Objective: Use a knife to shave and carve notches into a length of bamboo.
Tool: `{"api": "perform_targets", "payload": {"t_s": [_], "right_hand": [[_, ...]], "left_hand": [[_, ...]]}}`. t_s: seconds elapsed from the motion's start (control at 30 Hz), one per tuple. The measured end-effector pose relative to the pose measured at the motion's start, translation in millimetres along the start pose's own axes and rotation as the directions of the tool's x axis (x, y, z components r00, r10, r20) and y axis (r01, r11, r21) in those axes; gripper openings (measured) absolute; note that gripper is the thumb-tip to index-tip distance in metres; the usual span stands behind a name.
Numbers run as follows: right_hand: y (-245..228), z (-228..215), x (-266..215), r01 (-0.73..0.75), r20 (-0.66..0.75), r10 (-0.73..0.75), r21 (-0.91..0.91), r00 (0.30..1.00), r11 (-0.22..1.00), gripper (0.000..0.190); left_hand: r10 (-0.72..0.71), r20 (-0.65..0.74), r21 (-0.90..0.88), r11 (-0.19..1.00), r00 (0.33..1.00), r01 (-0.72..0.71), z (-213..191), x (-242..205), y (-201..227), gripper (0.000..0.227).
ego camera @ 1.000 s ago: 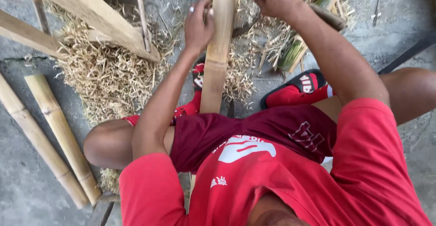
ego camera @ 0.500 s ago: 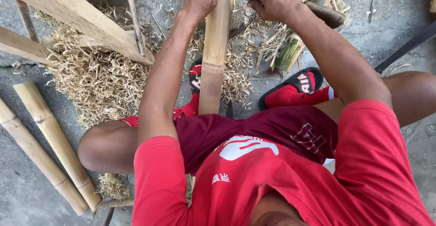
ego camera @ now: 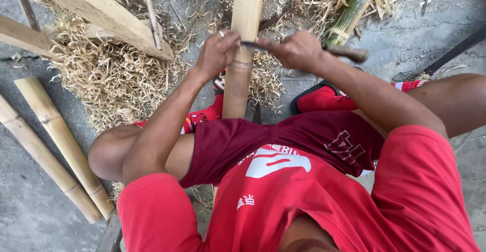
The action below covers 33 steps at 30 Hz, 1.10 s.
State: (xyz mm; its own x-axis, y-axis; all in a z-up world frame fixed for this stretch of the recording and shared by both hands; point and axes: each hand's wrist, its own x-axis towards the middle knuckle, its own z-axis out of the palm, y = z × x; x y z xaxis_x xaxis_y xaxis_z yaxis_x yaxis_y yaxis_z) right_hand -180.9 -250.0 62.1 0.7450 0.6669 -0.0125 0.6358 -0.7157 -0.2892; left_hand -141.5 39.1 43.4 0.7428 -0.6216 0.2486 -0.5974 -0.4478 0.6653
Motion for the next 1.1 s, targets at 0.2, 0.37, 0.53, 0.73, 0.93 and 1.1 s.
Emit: {"api": "perform_targets", "payload": {"t_s": [0.2, 0.37, 0.53, 0.73, 0.93, 1.1], "right_hand": [[24.0, 4.9, 5.1, -0.044, 0.000, 0.044, -0.047, 0.999, 0.998, 0.047], [82.0, -8.0, 34.8, -0.123, -0.202, 0.097, -0.120, 0.974, 0.985, 0.046], [85.1, -30.2, 41.6, -0.199, -0.274, 0.151, -0.158, 0.950, 0.967, 0.048], [66.5, -32.7, 35.7, -0.183, -0.148, 0.154, -0.206, 0.977, 0.961, 0.048], [56.4, -17.9, 22.0, -0.106, -0.146, 0.079, -0.186, 0.986, 0.977, 0.050], [47.6, -27.2, 24.1, -0.137, -0.083, 0.124, -0.176, 0.989, 0.975, 0.053]], "left_hand": [[-0.072, 0.017, 0.046, 0.996, 0.997, 0.071, 4.6, 21.8, 4.4, 0.009], [-0.068, -0.123, 0.091, 0.993, 0.990, 0.079, 21.6, 103.2, -48.4, 0.010], [-0.159, -0.024, 0.000, 0.987, 0.987, 0.159, 58.1, 131.5, -108.4, 0.022], [-0.038, -0.051, 0.046, 0.998, 0.998, 0.040, 43.7, 109.5, -96.3, 0.022], [0.062, -0.181, -0.076, 0.994, 0.982, -0.077, 29.2, 82.8, -66.0, 0.009], [0.052, -0.111, -0.017, 0.998, 0.992, -0.054, 15.7, 81.9, -51.6, 0.006]]}}
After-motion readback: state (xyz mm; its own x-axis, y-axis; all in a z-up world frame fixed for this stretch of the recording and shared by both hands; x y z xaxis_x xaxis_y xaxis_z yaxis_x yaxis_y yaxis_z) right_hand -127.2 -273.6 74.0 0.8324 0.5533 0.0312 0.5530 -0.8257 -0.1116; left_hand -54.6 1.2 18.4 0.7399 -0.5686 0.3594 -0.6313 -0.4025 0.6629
